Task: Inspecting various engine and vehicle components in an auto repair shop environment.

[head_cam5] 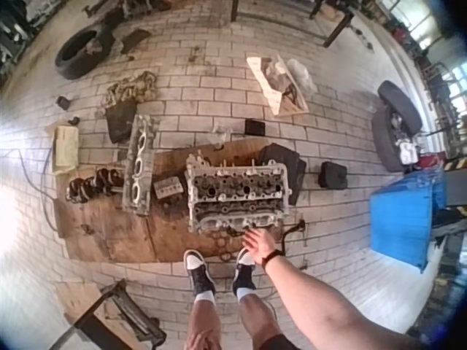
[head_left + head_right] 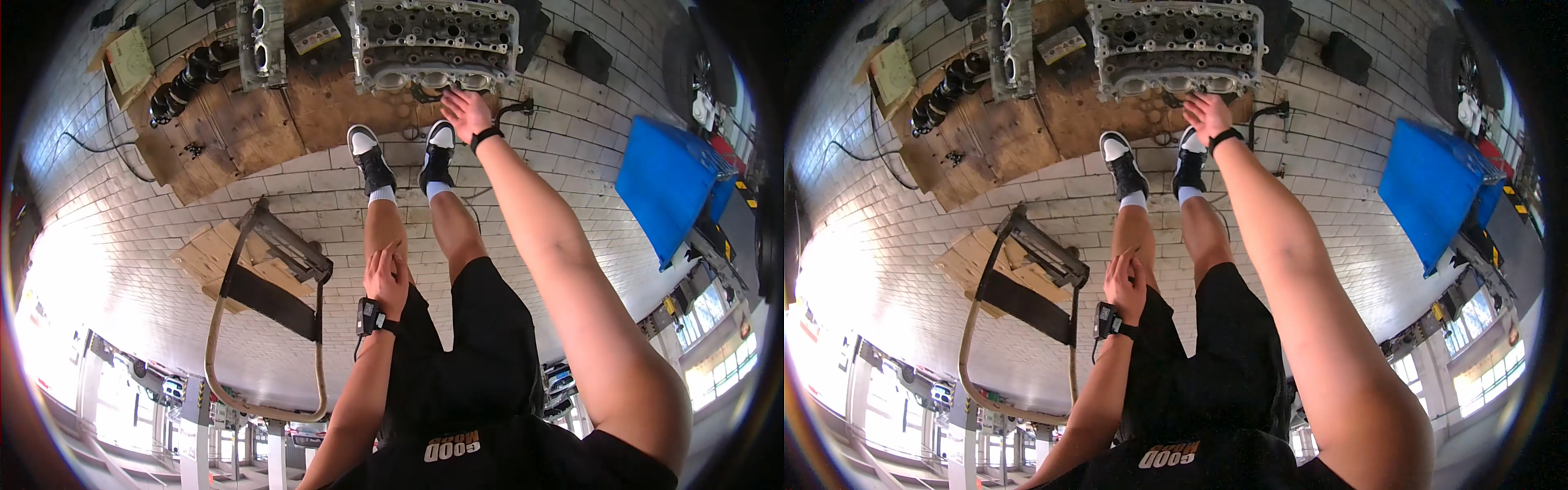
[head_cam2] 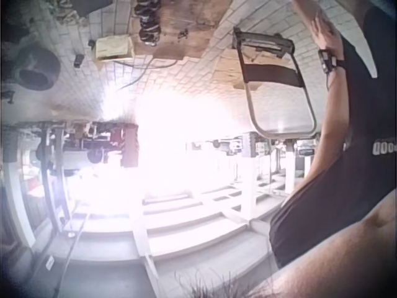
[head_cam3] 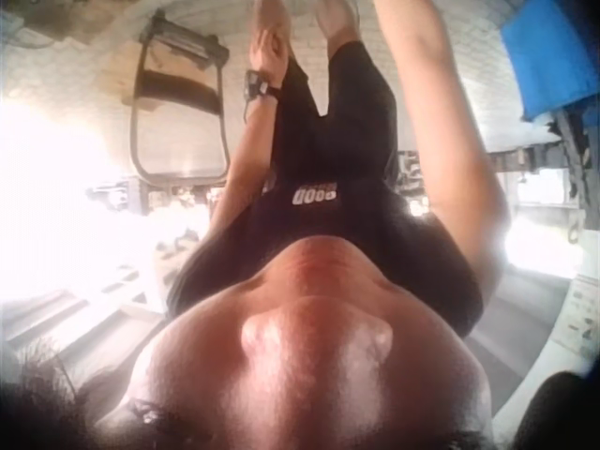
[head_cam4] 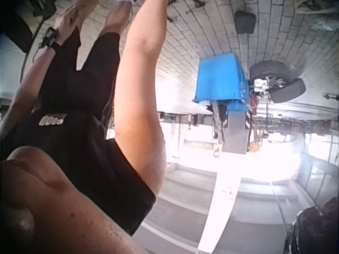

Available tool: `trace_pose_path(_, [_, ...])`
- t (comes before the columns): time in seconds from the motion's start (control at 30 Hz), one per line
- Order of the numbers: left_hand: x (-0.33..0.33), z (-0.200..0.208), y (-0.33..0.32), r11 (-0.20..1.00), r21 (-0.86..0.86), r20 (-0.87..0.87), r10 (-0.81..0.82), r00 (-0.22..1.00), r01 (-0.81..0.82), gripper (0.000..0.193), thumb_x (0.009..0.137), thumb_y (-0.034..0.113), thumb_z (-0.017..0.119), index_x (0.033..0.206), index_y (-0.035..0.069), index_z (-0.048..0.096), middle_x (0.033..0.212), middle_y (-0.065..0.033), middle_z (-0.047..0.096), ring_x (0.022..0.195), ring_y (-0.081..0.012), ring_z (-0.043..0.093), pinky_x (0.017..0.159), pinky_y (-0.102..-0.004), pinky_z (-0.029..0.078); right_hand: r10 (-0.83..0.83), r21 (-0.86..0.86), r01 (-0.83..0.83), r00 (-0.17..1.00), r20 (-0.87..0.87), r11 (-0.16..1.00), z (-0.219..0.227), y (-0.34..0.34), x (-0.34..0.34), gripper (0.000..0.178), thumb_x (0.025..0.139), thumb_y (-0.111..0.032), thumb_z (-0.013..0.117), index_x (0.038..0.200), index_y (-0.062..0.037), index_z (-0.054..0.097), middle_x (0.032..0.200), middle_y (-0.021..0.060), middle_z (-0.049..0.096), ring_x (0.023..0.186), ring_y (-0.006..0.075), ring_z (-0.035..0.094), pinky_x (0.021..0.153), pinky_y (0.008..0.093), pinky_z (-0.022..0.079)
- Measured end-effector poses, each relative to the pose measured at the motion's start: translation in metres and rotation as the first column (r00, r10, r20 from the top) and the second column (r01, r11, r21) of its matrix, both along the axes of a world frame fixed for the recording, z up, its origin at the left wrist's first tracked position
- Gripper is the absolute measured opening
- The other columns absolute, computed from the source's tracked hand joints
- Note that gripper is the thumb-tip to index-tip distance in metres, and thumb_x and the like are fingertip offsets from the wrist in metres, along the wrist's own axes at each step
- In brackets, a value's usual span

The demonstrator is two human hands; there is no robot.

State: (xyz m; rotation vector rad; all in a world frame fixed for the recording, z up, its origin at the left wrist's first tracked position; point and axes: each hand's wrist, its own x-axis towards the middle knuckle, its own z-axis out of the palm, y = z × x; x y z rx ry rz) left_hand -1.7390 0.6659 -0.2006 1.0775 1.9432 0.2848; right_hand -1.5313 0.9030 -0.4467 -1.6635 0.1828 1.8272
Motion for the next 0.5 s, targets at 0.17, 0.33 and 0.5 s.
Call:
trace_pose_path(0.17, [0.001, 0.0, -0.001, 1.0, -0.024, 0.007, 0.009, 1.0, -0.009, 0.024, 0.088, 0.008, 0.056, 0.111, 0.01, 0.064, 0.092, -0.0127, 0.064, 0.085, -0.0338, 0.062, 0.073, -0.0425, 0.051, -0.115, 0.03, 0.117, 0.991, -0.066, 0.993, 0.011, 0.018, -0.043, 0.041, 0.096, -0.017, 0.05, 0.135, -0.007, 0.045, 0.129, 0.0087, 0.056, 0.109, 0.0235, 0.056, 0.094, 0.0416, 0.044])
trace_pose_path(0.33, [0.002, 0.002, 0.002, 0.999, 0.008, -0.02, 0.032, 0.999, -0.032, 0.023, 0.088, 0.008, 0.057, 0.109, 0.007, 0.067, 0.089, -0.0146, 0.065, 0.081, -0.0334, 0.062, 0.073, -0.0408, 0.05, -0.204, -0.027, 0.202, 0.973, -0.105, 0.979, 0.018, 0.03, -0.05, 0.049, 0.091, -0.006, 0.051, 0.139, -0.0065, 0.04, 0.13, 0.0101, 0.055, 0.106, 0.022, 0.055, 0.094, 0.0403, 0.039])
trace_pose_path(0.5, [0.0, 0.006, 0.009, 0.997, 0.037, 0.02, 0.071, 0.997, -0.072, 0.023, 0.087, 0.007, 0.057, 0.109, 0.007, 0.066, 0.089, -0.0141, 0.064, 0.083, -0.0339, 0.061, 0.075, -0.0411, 0.051, -0.174, -0.023, 0.173, 0.961, -0.214, 0.985, 0.006, 0.028, -0.037, 0.036, 0.091, -0.007, 0.053, 0.127, -0.0056, 0.047, 0.122, 0.0086, 0.06, 0.102, 0.0208, 0.056, 0.088, 0.0395, 0.041])
